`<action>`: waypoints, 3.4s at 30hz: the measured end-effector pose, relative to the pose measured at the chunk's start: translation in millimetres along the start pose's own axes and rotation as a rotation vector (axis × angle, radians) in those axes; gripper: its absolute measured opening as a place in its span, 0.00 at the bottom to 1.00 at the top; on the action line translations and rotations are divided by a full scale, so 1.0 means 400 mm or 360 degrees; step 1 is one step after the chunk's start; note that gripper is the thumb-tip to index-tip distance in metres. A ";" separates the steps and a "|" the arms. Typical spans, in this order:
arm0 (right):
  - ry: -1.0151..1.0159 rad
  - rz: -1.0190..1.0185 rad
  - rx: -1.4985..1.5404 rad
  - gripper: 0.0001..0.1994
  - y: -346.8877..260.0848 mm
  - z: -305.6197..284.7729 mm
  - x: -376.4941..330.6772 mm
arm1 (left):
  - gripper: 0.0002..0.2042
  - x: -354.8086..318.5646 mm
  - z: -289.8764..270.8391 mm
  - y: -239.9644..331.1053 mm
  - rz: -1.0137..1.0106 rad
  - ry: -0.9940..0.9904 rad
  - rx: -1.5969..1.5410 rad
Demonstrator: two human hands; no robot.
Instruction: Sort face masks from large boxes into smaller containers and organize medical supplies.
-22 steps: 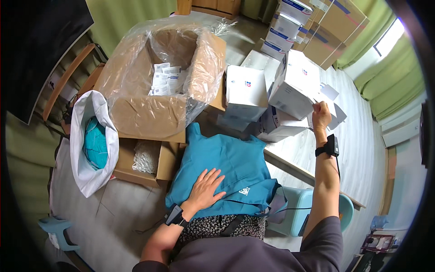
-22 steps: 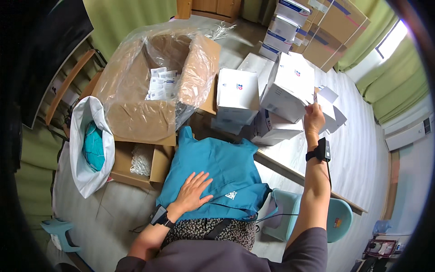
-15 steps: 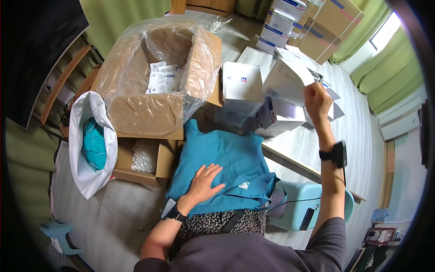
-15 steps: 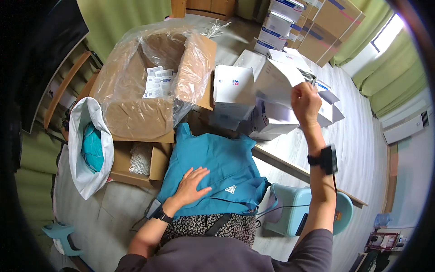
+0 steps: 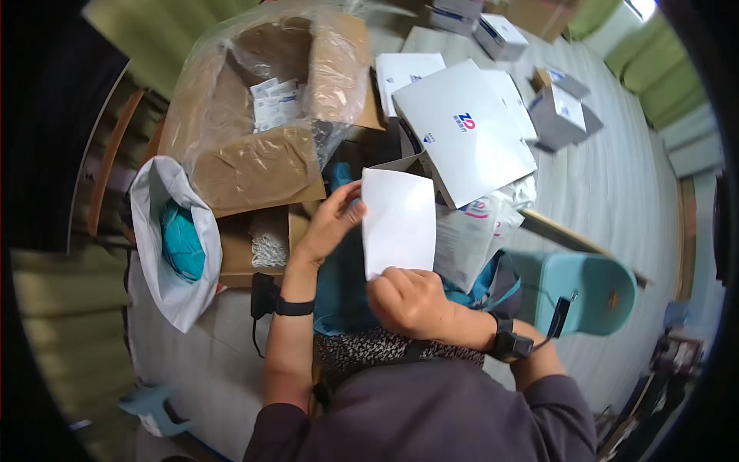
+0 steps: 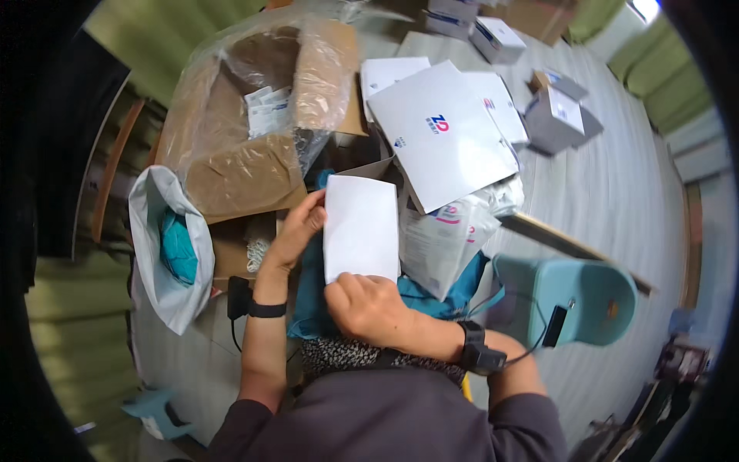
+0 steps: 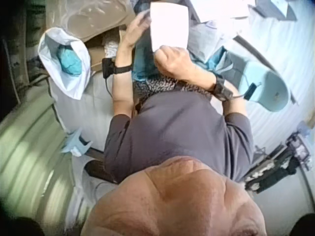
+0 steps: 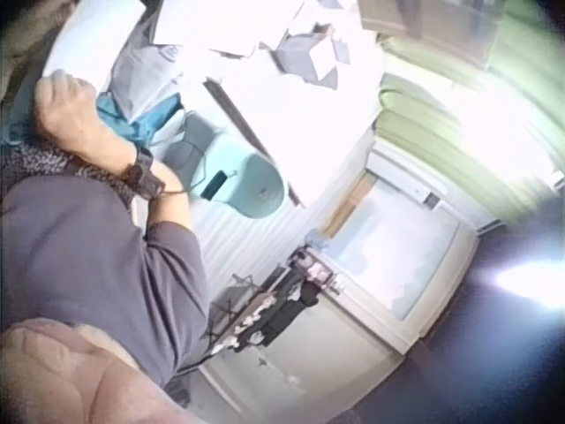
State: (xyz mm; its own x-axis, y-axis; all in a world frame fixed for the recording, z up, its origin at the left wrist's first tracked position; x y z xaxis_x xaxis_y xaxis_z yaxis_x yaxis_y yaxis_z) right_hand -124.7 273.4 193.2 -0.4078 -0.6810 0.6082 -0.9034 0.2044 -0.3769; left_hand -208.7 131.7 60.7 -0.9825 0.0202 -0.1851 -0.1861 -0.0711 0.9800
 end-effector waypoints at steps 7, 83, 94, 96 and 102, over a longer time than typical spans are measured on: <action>-0.0193 -0.0018 0.0924 0.14 0.067 -0.103 -0.035 | 0.32 0.026 0.075 0.004 -0.0300 -0.0002 0.1135; 0.1388 0.1049 0.1302 0.43 0.566 -0.028 -0.314 | 0.32 0.276 -0.016 -0.109 -0.0379 -0.0085 -0.0710; 0.1488 0.1468 0.1812 0.31 0.539 -0.069 -0.215 | 0.33 0.114 -0.027 -0.181 -0.0536 -0.0097 -0.0862; 0.1512 0.1553 0.2105 0.31 0.535 -0.044 -0.216 | 0.33 0.092 -0.034 -0.166 -0.0541 -0.0111 -0.0880; 0.1325 0.1951 0.2411 0.31 0.356 -0.120 -0.141 | 0.33 0.019 -0.086 -0.138 -0.0561 -0.0104 -0.0934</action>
State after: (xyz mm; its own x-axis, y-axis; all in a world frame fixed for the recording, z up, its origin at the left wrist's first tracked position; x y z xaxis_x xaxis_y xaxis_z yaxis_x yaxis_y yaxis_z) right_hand -236.9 374.5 138.7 -0.8975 -0.1930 -0.3965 0.4125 -0.6854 -0.6001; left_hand -205.9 101.6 2.8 -0.8636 0.1998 -0.4629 -0.4854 -0.5775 0.6564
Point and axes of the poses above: each hand's wrist, its own x-axis towards the middle knuckle, its own z-axis out of the palm, y = z × x, the point moved 10 cm from there along x, towards the middle knuckle, and after that the axes turned 2 degrees about -z, right-handed, at the moved point
